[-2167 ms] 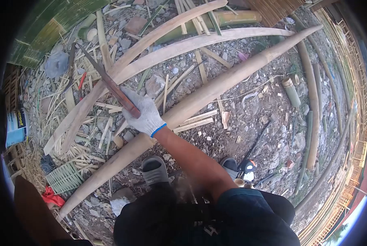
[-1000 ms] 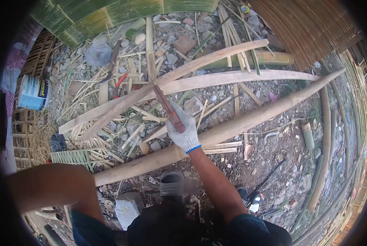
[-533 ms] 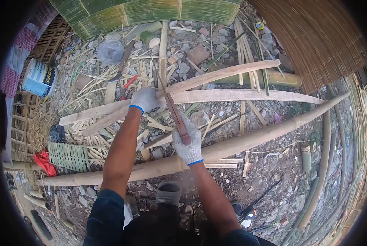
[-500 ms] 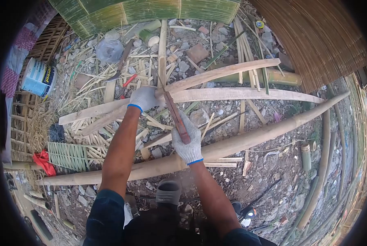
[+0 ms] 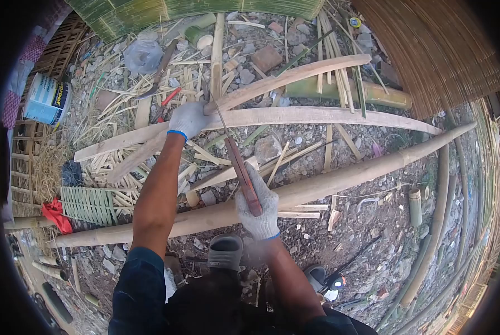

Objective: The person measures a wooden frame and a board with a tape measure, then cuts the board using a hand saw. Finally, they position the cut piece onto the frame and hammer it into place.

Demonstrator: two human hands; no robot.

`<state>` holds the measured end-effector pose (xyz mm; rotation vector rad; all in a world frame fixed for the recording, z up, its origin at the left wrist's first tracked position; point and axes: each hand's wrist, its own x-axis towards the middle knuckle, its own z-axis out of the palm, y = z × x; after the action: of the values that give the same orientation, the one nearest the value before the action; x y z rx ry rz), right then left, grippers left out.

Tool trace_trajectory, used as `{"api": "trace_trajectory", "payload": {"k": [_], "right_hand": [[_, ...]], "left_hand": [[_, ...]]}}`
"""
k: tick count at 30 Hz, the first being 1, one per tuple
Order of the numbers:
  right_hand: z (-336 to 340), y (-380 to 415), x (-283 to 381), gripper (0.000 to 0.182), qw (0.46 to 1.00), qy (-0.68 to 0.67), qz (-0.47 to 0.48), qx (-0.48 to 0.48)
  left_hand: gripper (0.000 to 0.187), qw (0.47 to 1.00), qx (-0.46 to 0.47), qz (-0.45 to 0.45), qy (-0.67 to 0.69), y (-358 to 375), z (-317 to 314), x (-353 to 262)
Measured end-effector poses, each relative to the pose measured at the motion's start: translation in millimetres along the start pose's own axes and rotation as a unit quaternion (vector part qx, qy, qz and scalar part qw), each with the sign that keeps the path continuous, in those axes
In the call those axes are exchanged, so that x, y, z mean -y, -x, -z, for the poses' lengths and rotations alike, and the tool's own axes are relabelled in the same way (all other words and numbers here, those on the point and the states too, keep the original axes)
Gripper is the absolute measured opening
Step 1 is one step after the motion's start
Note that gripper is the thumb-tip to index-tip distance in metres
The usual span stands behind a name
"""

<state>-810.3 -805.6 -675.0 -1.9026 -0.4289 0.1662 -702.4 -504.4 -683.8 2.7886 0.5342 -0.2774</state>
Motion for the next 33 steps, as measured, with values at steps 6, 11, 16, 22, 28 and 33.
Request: {"api": "trace_trajectory", "payload": {"k": [6,11,16,22,28,33], "right_hand": [[6,8,8,0.064,0.997,-0.081,-0.003,-0.004],[-33,-44,5,0.061,0.999,0.046,0.023,-0.007],[-15,-20,1,0.065,1.0,-0.014,0.006,0.003],[-14,-25,17,0.064,0.998,0.028,-0.059,0.008],[-21,-44,15,0.059,1.0,0.013,0.009,-0.007],[8,25,-3,0.062,0.993,0.112,0.042,0.006]], "left_hand": [[0.054,0.999,-0.028,-0.029,0.002,14,3,-3],[0.053,1.0,-0.003,-0.03,-0.003,7,5,0],[0.052,0.999,0.034,-0.017,0.005,5,15,-3],[0.051,1.0,-0.012,-0.006,0.022,6,-4,1],[0.049,1.0,0.001,-0.02,0.014,7,0,1],[0.047,1.0,-0.006,-0.01,0.011,6,6,-2]]}}
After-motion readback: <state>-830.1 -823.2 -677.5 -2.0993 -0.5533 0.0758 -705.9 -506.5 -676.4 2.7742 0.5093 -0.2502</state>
